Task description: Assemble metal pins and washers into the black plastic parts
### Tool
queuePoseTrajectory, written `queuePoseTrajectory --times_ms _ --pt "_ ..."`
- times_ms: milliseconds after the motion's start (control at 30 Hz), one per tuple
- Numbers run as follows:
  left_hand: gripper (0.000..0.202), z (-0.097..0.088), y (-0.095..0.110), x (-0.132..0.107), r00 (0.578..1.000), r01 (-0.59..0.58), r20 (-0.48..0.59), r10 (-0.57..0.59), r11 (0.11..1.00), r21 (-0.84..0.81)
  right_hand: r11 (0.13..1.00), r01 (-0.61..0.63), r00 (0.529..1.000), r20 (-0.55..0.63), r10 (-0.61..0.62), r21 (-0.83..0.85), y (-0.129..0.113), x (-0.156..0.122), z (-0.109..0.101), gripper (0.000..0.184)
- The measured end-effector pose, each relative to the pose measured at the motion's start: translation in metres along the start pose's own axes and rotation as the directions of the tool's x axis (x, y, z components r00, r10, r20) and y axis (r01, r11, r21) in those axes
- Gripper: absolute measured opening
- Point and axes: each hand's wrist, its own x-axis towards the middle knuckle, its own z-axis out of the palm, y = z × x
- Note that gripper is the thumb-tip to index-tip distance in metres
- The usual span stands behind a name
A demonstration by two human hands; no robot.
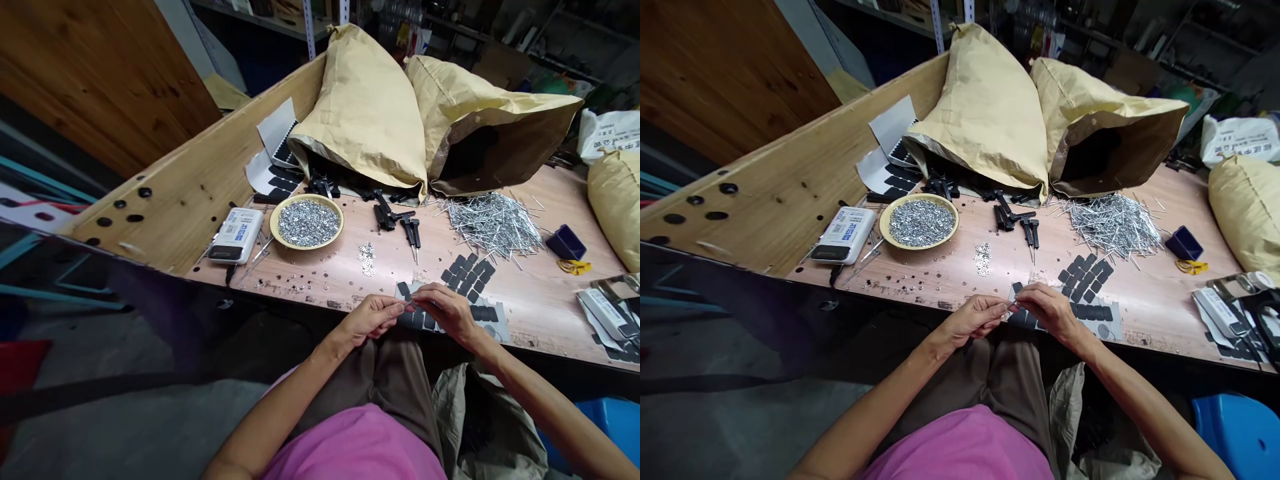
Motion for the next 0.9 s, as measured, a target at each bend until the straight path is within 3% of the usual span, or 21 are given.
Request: queuePoseTrajectory --times_ms 67,100,233,367,467,567,633,667,700,767,833,900 --pt "0.062 -0.001 0.002 -0.001 0.986 0.148 0.101 -0.133 0.977 -0.155 0.999 0.032 0.999 0.012 -0.032 0.006 0.0 0.001 -0.002 0.017" --pt "0.064 -0.001 0.002 -0.001 0.986 0.155 0.083 -0.142 0.971 -0.181 0.999 0.034 0.999 0.021 -0.034 0.004 0.0 0.001 -0.002 0.017" --pt "0.052 0.001 0.003 -0.001 0.991 -0.026 -0.131 0.022 0.999 -0.031 0.999 0.009 0.998 0.065 -0.006 -0.036 0.0 0.002 -0.002 0.02" --pt "0.038 0.005 0.001 0.0 0.958 -0.17 -0.196 0.207 0.967 0.192 0.998 -0.009 0.997 0.07 0.013 -0.054 0.0 0.002 -0.001 0.018" --pt "0.031 0.008 -0.004 0.0 0.897 -0.269 -0.227 0.38 0.875 0.402 0.998 -0.033 0.997 0.065 0.037 -0.062 -0.003 0.001 0.002 0.019" --pt "0.03 0.011 -0.011 0.001 0.805 -0.324 -0.219 0.552 0.717 0.617 0.993 -0.11 0.993 0.033 0.112 -0.047 -0.005 0.002 0.006 0.02" --pt "0.03 0.011 -0.013 0.001 0.762 -0.311 -0.221 0.609 0.643 0.7 0.982 -0.188 0.982 0.001 0.188 -0.017 -0.006 0.002 0.008 0.018" --pt "0.03 0.01 -0.012 0.0 0.759 -0.304 -0.232 0.608 0.647 0.699 0.978 -0.207 0.978 -0.007 0.207 -0.001 -0.005 0.002 0.008 0.018" --pt "0.031 0.009 -0.011 0.0 0.777 -0.302 -0.245 0.58 0.684 0.664 0.98 -0.197 0.98 -0.004 0.197 0.015 -0.005 0.003 0.007 0.017" --pt "0.035 0.005 -0.007 -0.002 0.877 -0.279 -0.223 0.425 0.83 0.483 0.995 -0.087 0.996 0.037 0.086 0.04 -0.005 0.003 0.001 0.018" --pt "0.045 0.001 -0.003 -0.004 0.982 -0.147 -0.081 0.17 0.962 0.23 0.998 0.043 0.991 0.122 -0.049 0.047 -0.006 0.003 -0.007 0.019" --pt "0.052 0.0 0.0 -0.005 0.998 0.007 0.059 -0.011 0.998 0.067 0.995 0.1 0.974 0.201 -0.103 0.023 -0.008 0.003 -0.014 0.021"
